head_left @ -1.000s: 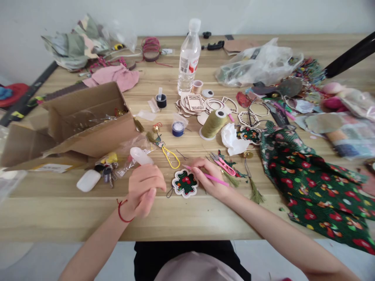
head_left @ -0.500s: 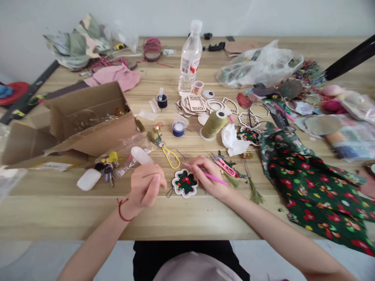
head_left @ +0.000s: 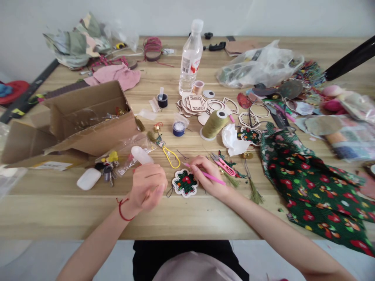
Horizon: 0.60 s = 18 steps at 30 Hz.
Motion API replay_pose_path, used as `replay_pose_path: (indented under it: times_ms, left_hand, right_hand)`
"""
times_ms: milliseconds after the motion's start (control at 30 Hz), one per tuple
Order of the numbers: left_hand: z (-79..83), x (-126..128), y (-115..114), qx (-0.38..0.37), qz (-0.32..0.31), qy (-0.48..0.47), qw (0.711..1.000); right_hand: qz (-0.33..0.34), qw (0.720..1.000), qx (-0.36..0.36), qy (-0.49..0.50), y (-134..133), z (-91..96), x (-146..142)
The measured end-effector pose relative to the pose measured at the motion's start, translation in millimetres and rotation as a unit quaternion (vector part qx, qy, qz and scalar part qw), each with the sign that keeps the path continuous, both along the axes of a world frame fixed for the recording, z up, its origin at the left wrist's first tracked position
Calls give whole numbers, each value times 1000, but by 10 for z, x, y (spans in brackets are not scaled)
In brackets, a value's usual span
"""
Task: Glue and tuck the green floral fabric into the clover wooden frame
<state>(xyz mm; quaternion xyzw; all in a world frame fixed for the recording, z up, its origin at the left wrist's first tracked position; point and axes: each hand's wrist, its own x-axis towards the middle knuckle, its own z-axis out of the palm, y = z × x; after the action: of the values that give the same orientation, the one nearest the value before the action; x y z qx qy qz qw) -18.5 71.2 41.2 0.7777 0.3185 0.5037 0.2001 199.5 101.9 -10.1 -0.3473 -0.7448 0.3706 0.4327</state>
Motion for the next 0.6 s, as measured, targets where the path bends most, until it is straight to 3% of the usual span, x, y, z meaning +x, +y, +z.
replay_pose_path:
  times_ms: [367, 600]
  left_hand:
    - [138, 24, -12, 9, 12, 36, 999]
    - [5, -6, -8, 0, 6, 38, 999]
  right_hand:
    - [7, 1000, 1, -25, -5, 56, -12]
    - [11, 1000, 6, -21, 0, 44, -14]
